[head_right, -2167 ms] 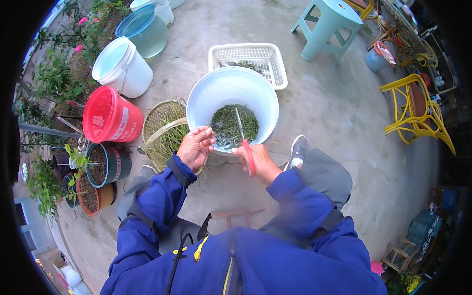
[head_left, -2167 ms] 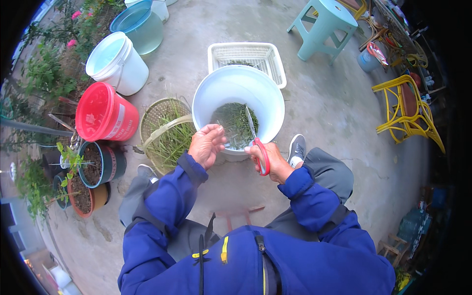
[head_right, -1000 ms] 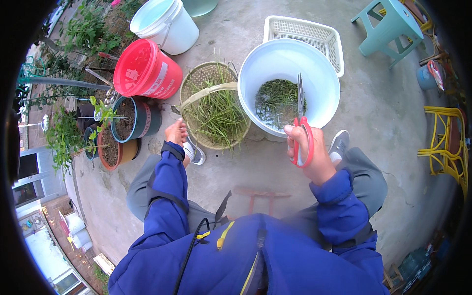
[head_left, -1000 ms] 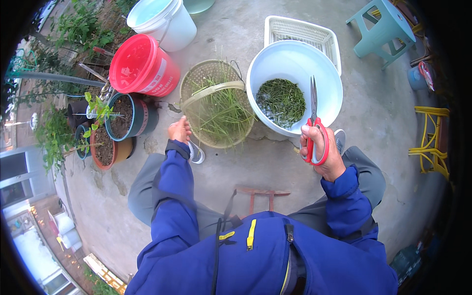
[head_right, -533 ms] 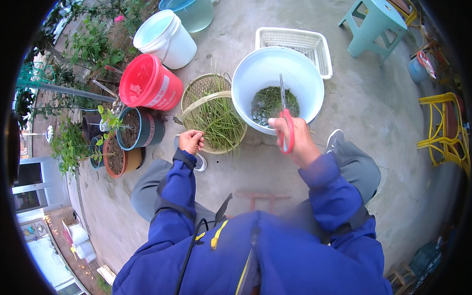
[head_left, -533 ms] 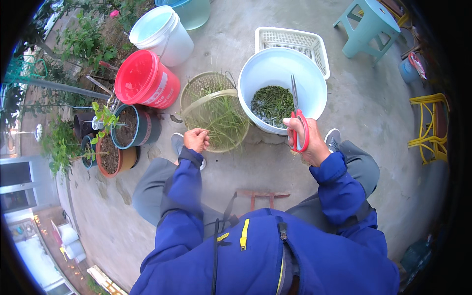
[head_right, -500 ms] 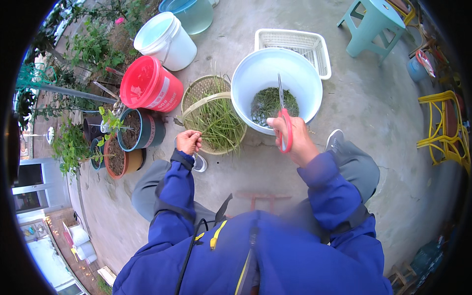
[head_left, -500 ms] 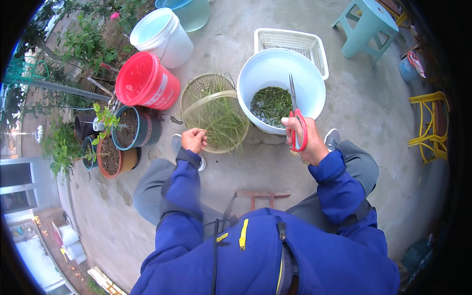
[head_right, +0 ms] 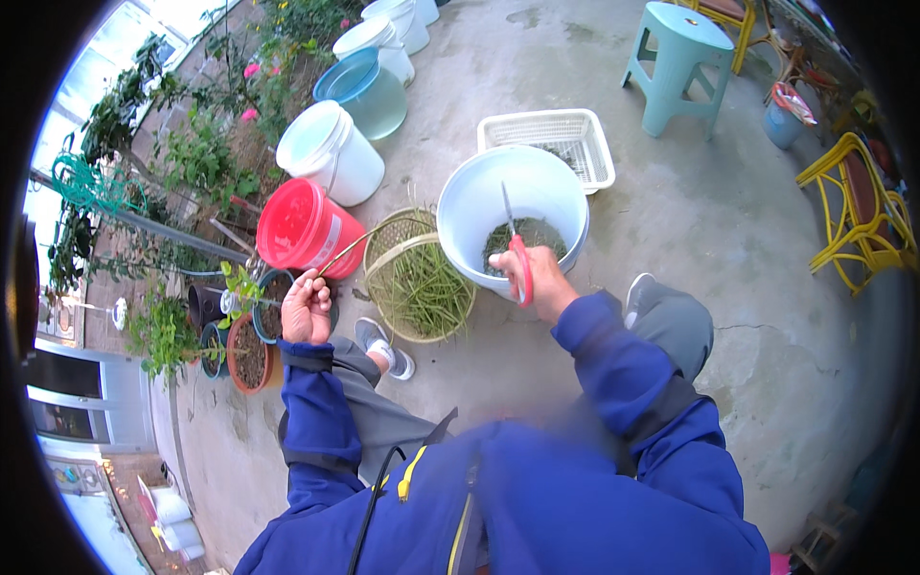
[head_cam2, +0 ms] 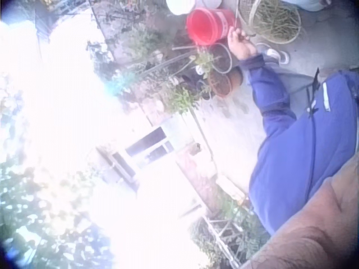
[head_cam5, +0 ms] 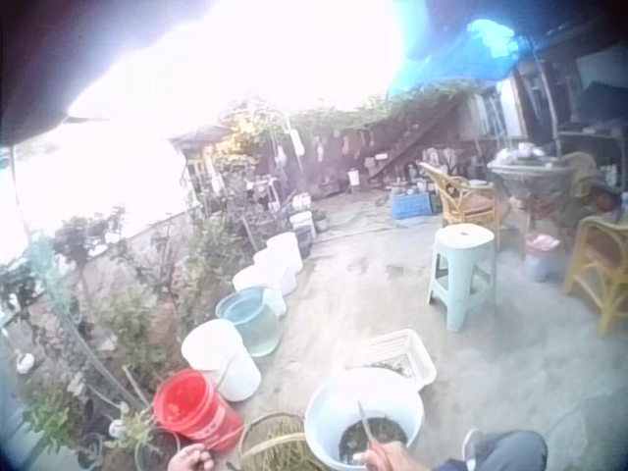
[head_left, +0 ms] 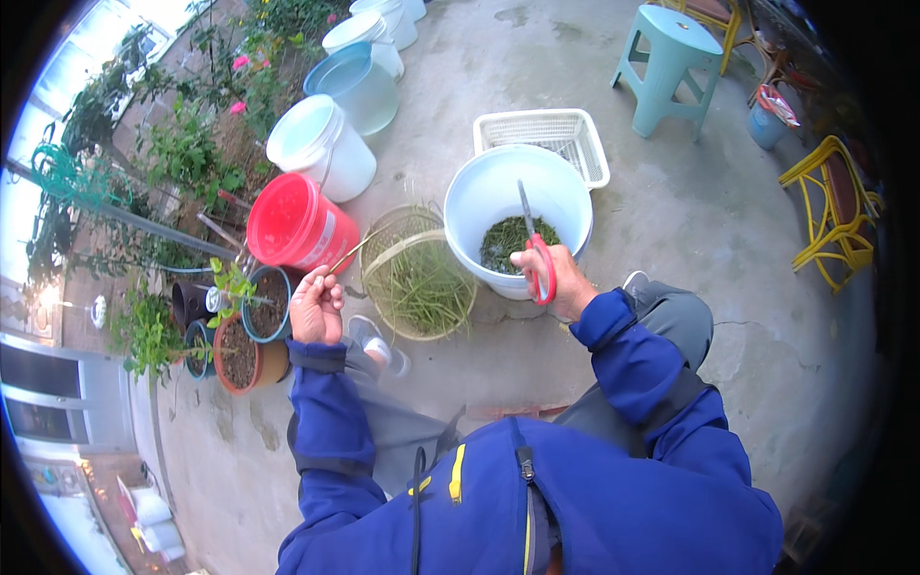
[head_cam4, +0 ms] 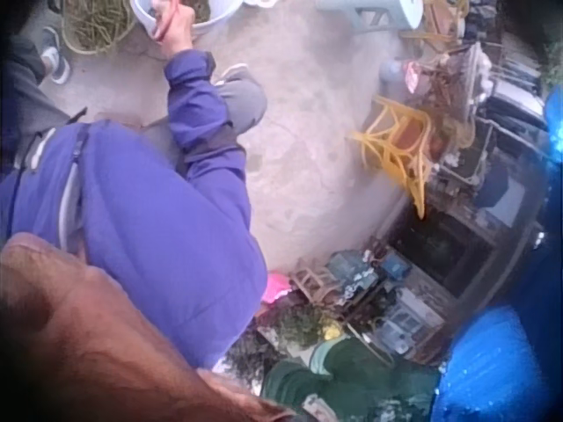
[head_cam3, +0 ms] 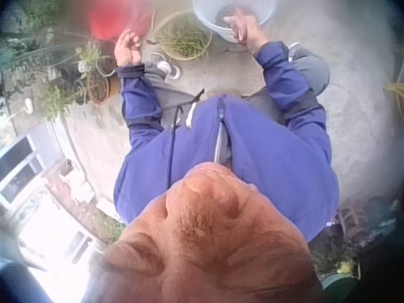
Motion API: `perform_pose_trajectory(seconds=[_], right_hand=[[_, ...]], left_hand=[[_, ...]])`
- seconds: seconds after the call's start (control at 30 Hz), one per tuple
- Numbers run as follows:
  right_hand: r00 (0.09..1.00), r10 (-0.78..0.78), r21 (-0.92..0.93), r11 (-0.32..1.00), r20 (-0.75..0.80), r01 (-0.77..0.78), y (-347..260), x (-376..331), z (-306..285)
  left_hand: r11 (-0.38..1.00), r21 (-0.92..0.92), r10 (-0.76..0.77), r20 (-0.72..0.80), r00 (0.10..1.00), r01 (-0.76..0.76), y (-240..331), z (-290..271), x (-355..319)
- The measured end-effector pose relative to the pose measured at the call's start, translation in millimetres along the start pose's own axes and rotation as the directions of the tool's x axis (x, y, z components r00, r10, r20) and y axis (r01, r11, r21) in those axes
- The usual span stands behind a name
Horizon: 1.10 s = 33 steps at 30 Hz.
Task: The person cuts long plant stems into smaller pieces using shears and places the cut pieces into a white bucket.
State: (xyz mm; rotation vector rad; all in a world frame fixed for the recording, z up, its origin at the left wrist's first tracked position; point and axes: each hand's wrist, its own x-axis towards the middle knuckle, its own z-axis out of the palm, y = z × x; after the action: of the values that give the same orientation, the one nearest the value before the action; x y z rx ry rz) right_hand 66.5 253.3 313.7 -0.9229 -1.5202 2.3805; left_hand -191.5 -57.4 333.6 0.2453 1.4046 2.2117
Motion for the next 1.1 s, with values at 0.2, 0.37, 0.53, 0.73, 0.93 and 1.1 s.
perform_pose_trajectory(seconds=[0.2, 0.37, 0.53, 0.73, 0.93, 1.1], right_hand=[[0.989, 0.048, -0.012, 0.999, 0.140, -0.047, -1, -18, -3], [0.987, 0.059, 0.024, 0.998, 0.147, -0.063, -7, -24, -2], [0.993, 0.035, 0.143, 0.988, 0.109, -0.051, -13, -18, -8], [0.984, -0.110, -0.065, 0.991, 0.138, 0.120, 0, -4, -14], [0.978, -0.062, -0.358, 0.925, 0.197, 0.131, -8, -12, -6], [0.973, -0.013, -0.433, 0.894, 0.229, 0.114, 8, -12, 1]], left_hand=[[0.991, -0.126, 0.055, 0.052, 0.997, -0.048, 1, 58, -8], [0.991, -0.123, -0.032, 0.114, 0.993, 0.046, -42, 108, -34], [0.983, -0.079, -0.147, 0.185, 0.972, 0.164, -82, 129, -61], [0.886, 0.363, -0.416, 0.355, 0.837, 0.287, -77, 125, -63], [0.831, 0.485, -0.531, 0.545, 0.649, 0.273, -80, 130, -29], [0.840, 0.424, -0.528, 0.488, 0.695, 0.340, -98, 157, -3]])
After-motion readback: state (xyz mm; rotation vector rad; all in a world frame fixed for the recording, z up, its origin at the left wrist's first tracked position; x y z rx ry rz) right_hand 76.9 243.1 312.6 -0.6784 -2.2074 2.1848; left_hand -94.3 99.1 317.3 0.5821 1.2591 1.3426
